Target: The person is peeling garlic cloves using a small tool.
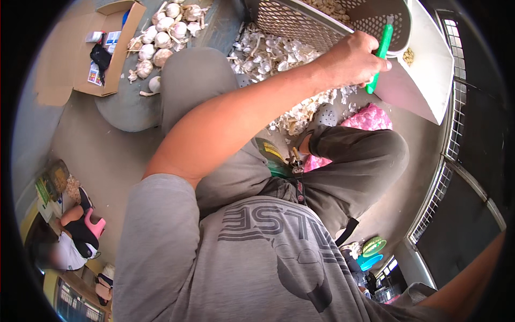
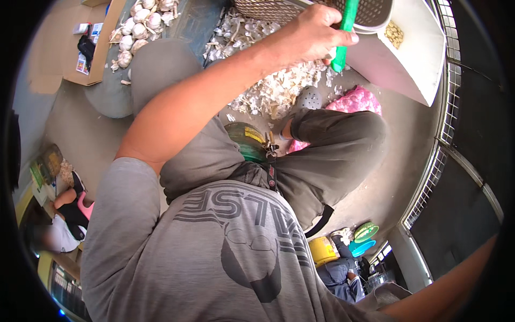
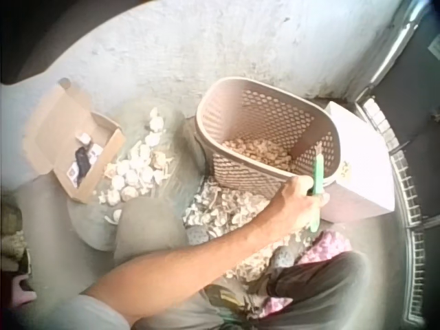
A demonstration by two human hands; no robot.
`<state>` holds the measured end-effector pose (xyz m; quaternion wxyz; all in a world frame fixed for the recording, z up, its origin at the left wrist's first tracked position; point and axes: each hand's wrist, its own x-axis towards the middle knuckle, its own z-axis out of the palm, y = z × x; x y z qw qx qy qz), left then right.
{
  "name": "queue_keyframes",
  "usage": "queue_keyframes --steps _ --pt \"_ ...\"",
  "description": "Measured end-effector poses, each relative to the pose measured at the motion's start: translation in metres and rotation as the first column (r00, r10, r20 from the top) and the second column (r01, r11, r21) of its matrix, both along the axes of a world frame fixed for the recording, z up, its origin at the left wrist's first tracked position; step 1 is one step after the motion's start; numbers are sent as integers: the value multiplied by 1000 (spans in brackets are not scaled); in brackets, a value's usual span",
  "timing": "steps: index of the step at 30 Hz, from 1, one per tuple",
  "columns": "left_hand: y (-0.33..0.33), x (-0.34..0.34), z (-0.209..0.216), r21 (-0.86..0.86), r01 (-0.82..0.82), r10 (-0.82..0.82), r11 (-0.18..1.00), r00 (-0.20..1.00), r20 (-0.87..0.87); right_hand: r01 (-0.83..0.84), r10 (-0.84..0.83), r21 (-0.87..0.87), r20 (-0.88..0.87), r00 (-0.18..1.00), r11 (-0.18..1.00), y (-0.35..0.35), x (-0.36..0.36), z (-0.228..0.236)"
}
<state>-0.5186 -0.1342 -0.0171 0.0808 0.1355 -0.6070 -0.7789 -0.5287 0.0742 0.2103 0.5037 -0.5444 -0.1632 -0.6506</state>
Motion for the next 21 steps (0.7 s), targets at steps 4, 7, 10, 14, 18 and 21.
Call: queue_keyframes --steps 4,7,10,14,18,21 --pt "1 7 13 -31 19 -17 999 998 62 -12 12 -53 -5 1000 999 -10 0 -5" --pt "0 8 8 -45 12 -9 999 998 68 -23 22 -104 -13 1000 994 -19 -1 -6" --pt "1 7 9 -114 12 -11 993 1000 7 -29 25 -152 -29 999 988 -29 -3 -8" --pt "-1 4 13 -95 24 -21 995 999 35 -27 18 -192 -49 999 981 -38 -6 -10" --pt "-1 5 8 -120 17 -16 993 1000 7 -25 12 -218 -61 998 976 -44 -8 -8" --pt "-1 4 11 -128 37 -36 991 999 13 -25 8 -224 -77 997 974 -47 -10 -5"
